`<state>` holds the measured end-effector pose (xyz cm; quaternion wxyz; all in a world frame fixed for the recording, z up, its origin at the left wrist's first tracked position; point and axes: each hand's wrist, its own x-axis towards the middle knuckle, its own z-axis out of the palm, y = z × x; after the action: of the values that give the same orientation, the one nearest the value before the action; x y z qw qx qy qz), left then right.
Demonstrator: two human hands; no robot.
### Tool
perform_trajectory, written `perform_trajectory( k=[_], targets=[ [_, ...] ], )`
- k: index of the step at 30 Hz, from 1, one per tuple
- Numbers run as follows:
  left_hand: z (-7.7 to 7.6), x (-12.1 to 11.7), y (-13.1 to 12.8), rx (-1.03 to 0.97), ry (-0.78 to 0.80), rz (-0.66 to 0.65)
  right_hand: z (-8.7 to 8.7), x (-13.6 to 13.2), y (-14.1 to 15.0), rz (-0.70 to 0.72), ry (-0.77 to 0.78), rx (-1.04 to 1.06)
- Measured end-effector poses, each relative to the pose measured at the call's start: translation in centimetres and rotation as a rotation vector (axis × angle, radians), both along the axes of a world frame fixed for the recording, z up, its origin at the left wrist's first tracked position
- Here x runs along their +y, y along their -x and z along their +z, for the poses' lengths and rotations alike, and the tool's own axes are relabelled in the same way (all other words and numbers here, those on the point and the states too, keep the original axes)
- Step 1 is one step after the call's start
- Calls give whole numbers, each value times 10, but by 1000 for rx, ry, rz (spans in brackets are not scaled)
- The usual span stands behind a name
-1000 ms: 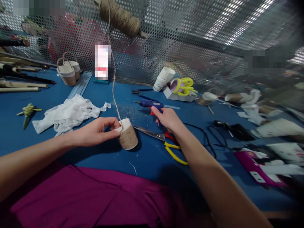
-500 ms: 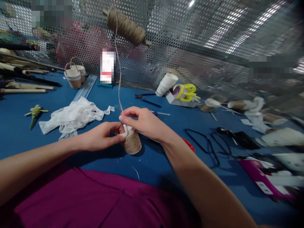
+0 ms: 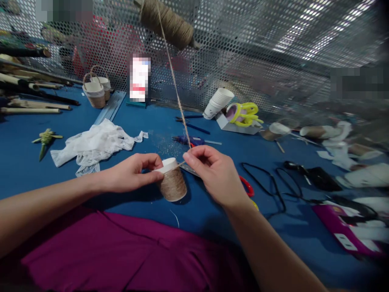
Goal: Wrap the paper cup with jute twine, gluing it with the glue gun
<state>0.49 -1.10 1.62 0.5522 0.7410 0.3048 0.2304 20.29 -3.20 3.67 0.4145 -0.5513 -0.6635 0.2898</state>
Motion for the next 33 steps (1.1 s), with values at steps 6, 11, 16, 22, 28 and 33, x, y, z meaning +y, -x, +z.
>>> perform_trajectory(
  k=[6, 11, 16, 22, 28, 33],
  targets=[
    [0, -2, 1, -30, 13, -9, -6, -2, 0, -40, 94, 65],
    [0, -2, 1, -50, 32, -11, -17, 1, 0, -39, 122, 180],
    [0, -5, 2, -42, 13, -19, -23, 2, 4, -38, 172, 263],
    [2, -7, 3, -49, 4, -22, -23, 0, 10, -20, 222, 312],
    [1, -8, 5, -60, -7, -14, -25, -2, 12, -1, 252, 331],
    [0, -8, 4, -86, -1, -28, -27, -3, 15, -14, 242, 303]
  ],
)
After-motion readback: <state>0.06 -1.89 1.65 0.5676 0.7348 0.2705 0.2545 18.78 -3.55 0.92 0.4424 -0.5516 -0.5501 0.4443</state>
